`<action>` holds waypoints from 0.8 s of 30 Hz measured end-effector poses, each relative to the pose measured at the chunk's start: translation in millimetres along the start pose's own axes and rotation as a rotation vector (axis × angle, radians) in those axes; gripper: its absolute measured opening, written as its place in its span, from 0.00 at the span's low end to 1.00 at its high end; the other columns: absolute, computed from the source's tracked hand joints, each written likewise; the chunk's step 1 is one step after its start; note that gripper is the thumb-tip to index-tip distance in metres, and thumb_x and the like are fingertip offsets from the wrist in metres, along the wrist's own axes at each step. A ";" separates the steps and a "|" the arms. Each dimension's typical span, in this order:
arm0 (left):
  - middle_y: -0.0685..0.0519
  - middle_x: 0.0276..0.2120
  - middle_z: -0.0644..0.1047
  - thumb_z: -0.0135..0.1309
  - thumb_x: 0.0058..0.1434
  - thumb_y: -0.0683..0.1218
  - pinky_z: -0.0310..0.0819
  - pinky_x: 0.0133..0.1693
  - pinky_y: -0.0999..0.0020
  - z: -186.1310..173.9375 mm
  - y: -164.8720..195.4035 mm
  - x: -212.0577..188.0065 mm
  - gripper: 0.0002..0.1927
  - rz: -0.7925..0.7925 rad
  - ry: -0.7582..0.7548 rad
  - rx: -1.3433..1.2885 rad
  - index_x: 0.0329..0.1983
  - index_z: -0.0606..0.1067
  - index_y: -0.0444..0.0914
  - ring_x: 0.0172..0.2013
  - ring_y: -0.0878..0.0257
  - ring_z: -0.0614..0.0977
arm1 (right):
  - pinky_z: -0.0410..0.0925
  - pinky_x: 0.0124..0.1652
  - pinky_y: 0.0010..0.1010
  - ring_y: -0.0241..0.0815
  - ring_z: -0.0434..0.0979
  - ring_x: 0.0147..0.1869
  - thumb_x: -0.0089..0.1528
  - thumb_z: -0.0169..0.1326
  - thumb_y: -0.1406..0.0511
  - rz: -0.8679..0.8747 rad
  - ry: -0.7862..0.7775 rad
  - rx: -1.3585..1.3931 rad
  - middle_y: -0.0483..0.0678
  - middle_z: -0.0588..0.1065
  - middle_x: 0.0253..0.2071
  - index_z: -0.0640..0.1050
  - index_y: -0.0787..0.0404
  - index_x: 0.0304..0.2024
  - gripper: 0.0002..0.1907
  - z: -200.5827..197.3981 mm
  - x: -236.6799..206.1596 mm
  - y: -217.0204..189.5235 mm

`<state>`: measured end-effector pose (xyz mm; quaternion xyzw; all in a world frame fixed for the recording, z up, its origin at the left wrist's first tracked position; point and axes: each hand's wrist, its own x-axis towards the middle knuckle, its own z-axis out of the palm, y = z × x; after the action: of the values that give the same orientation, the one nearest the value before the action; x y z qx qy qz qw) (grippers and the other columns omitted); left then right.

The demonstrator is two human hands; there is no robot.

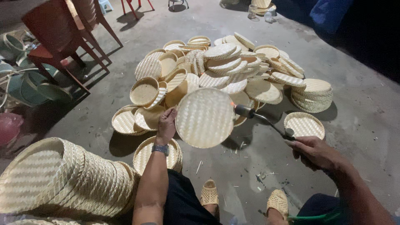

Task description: The person uses a handheld blowtorch to singe the surface of woven bamboo baskets, handling them one by one from a pile on the floor.

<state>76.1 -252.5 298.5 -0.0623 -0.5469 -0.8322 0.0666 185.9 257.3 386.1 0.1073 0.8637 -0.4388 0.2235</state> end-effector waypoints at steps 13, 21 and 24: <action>0.50 0.35 0.81 0.50 0.77 0.52 0.73 0.34 0.70 -19.2 -8.3 0.5 0.19 0.029 0.108 0.167 0.48 0.81 0.31 0.33 0.63 0.78 | 0.59 0.19 0.33 0.40 0.64 0.18 0.66 0.52 0.51 0.045 -0.016 0.087 0.48 0.69 0.18 0.79 0.66 0.30 0.24 20.8 -10.9 -4.4; 0.48 0.44 0.82 0.51 0.72 0.49 0.81 0.46 0.67 -4.8 -10.8 3.5 0.15 0.069 0.061 -0.195 0.50 0.78 0.32 0.43 0.61 0.83 | 0.63 0.20 0.34 0.41 0.68 0.17 0.68 0.49 0.48 0.024 -0.060 -0.005 0.49 0.72 0.18 0.80 0.63 0.30 0.26 42.4 6.3 -1.3; 0.49 0.44 0.82 0.51 0.71 0.48 0.80 0.46 0.69 3.6 -14.2 1.5 0.15 0.070 0.090 -0.101 0.51 0.78 0.32 0.43 0.62 0.83 | 0.64 0.18 0.34 0.40 0.68 0.16 0.66 0.46 0.52 -0.177 -0.062 0.049 0.48 0.71 0.17 0.78 0.63 0.29 0.23 43.2 15.2 -15.8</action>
<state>72.1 -243.6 287.3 -0.0471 -0.4981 -0.8579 0.1169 179.2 213.1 367.8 0.0224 0.8514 -0.4810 0.2079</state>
